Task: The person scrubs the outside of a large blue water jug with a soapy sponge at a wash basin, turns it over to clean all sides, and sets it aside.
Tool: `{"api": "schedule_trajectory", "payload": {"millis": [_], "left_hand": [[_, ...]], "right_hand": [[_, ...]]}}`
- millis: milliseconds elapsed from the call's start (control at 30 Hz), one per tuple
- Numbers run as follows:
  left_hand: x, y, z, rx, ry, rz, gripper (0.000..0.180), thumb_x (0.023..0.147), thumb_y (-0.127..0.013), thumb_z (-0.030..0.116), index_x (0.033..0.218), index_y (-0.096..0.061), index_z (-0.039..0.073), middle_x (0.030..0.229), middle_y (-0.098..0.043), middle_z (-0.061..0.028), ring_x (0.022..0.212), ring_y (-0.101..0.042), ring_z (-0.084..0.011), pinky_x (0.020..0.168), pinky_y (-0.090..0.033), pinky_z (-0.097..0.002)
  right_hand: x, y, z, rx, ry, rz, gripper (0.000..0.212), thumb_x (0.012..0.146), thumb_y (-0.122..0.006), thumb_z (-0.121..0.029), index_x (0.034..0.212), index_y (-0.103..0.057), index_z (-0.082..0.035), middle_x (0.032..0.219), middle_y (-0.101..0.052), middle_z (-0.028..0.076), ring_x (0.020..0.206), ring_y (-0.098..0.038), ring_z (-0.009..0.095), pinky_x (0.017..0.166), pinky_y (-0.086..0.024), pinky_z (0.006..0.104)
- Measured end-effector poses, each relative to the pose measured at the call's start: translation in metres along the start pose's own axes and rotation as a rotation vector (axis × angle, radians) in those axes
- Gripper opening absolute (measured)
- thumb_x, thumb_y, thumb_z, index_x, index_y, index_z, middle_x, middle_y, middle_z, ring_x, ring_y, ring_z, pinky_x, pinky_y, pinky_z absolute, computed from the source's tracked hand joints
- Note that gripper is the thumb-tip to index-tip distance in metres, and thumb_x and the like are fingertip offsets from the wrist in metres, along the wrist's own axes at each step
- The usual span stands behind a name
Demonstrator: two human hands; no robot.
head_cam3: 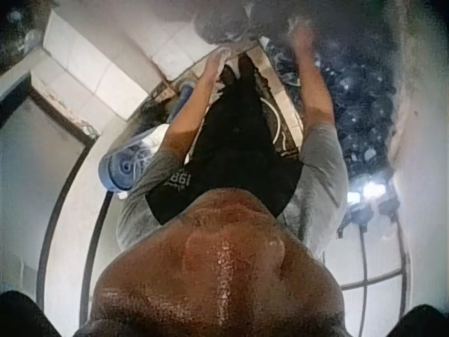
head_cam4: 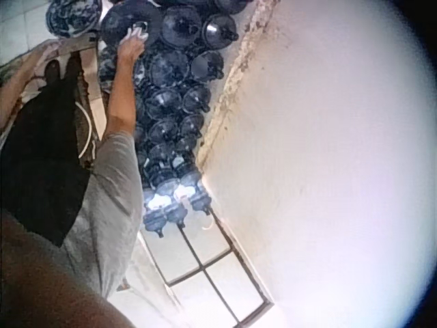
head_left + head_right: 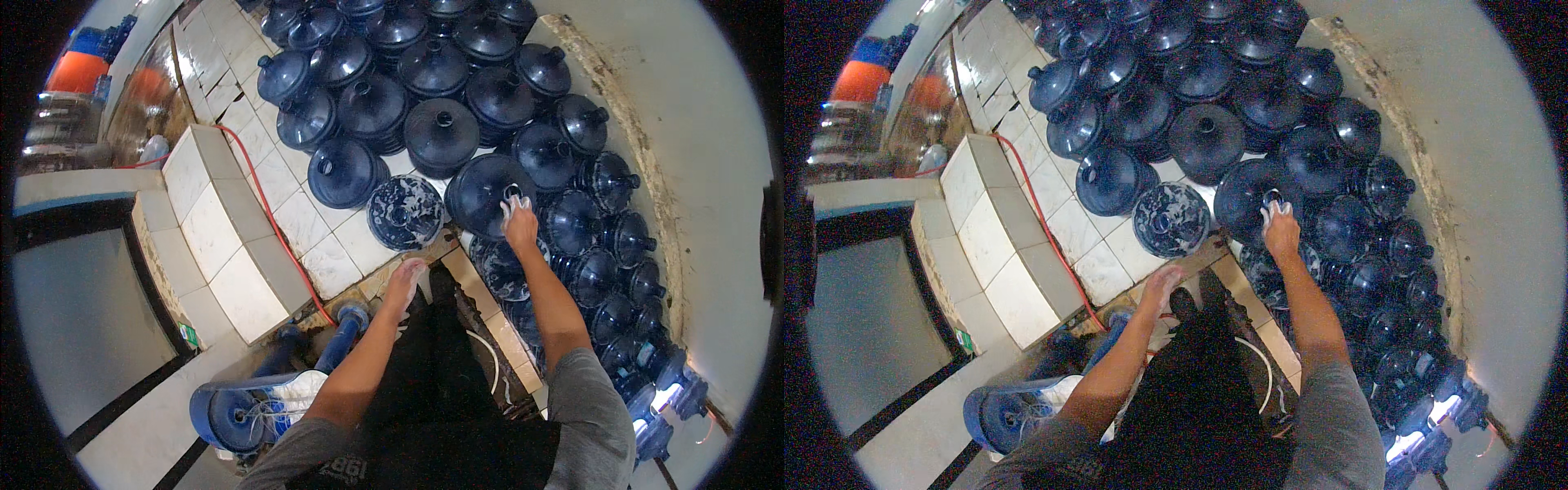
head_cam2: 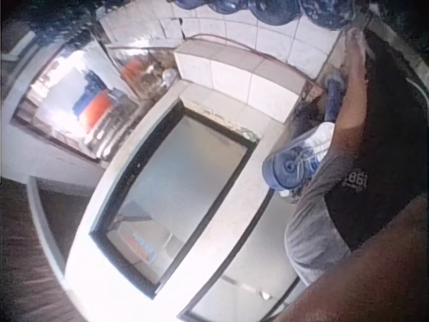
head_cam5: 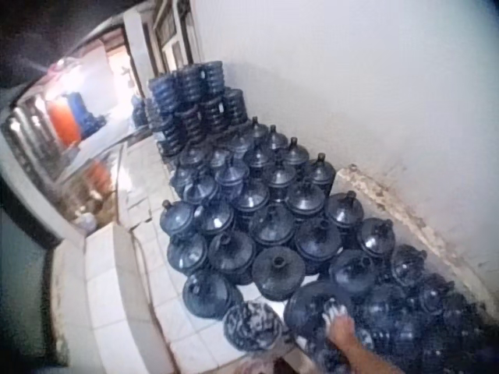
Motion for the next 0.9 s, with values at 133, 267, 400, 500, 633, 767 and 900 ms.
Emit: {"api": "schedule_trajectory", "payload": {"millis": [133,267,400,500,633,767,900], "left_hand": [[-0.031,-0.029,0.054,0.378,-0.210,-0.009,0.037,0.096,-0.069,0.021,0.126,-0.060,0.002,0.117,-0.068,-0.0123,0.116,-0.063,-0.0228,0.101,-0.048,-0.0356],[-0.074,-0.092,0.174,0.670,-0.546,-0.039,0.057,0.083,-0.077,0.027,0.132,-0.056,0.006,0.132,-0.062,-0.0189,0.128,-0.056,-0.0383,0.110,-0.041,-0.0478],[-0.121,-0.147,0.262,0.741,-0.931,-0.007,0.062,0.078,-0.080,0.025,0.132,-0.056,0.009,0.134,-0.062,-0.0149,0.133,-0.053,-0.0364,0.118,-0.030,-0.0516],[-0.161,-0.162,0.313,0.716,-1.083,-0.159,0.060,0.072,-0.084,0.025,0.125,-0.061,0.011,0.129,-0.066,-0.0122,0.135,-0.052,-0.0346,0.122,-0.020,-0.0571],[-0.208,-0.158,0.343,0.571,-1.053,-0.238,0.044,0.065,-0.086,0.017,0.104,-0.067,0.009,0.108,-0.072,-0.0091,0.111,-0.067,-0.0298,0.105,-0.044,-0.0438],[-0.252,-0.126,0.339,0.426,-1.006,-0.051,0.037,0.066,-0.083,0.010,0.099,-0.067,0.006,0.096,-0.072,-0.0108,0.092,-0.072,-0.0243,0.085,-0.053,-0.0332],[-0.288,-0.106,0.331,0.401,-1.051,0.143,0.039,0.066,-0.083,0.013,0.100,-0.065,0.007,0.095,-0.072,-0.0126,0.092,-0.072,-0.0299,0.083,-0.054,-0.0374]], "right_hand": [[-0.018,0.088,-0.037,0.022,0.006,0.001,0.029,0.098,-0.063,-0.030,0.109,-0.064,-0.004,0.098,-0.060,0.025,0.081,-0.065,0.044,0.066,-0.055,0.0509],[-0.036,0.193,-0.095,0.044,0.070,0.119,0.023,0.094,-0.068,-0.027,0.101,-0.067,-0.005,0.092,-0.060,0.022,0.078,-0.065,0.042,0.064,-0.055,0.0488],[-0.067,0.286,-0.161,0.083,0.163,0.184,0.020,0.091,-0.072,-0.027,0.092,-0.067,-0.008,0.089,-0.060,0.018,0.074,-0.065,0.037,0.060,-0.055,0.0459],[-0.104,0.353,-0.211,0.072,0.273,0.153,0.019,0.088,-0.074,-0.026,0.092,-0.068,-0.009,0.087,-0.059,0.014,0.077,-0.065,0.033,0.059,-0.054,0.0425],[-0.130,0.416,-0.239,0.235,0.421,0.214,0.024,0.083,-0.081,-0.018,0.097,-0.066,-0.006,0.093,-0.063,0.015,0.080,-0.066,0.033,0.068,-0.055,0.0403],[-0.145,0.431,-0.238,0.719,0.303,0.215,0.039,0.084,-0.079,-0.008,0.118,-0.060,-0.006,0.093,-0.066,0.009,0.082,-0.065,0.016,0.075,-0.053,0.0320],[-0.142,0.399,-0.211,0.964,0.188,0.236,0.035,0.084,-0.074,-0.002,0.113,-0.055,-0.006,0.087,-0.059,0.004,0.075,-0.059,0.013,0.073,-0.051,0.0293]]}}
Point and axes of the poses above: each hand's wrist, its own x-axis towards the middle knuckle, its own y-axis out of the back of the hand, z = x × y, the point moved 4 cm from there along x, towards the middle knuckle
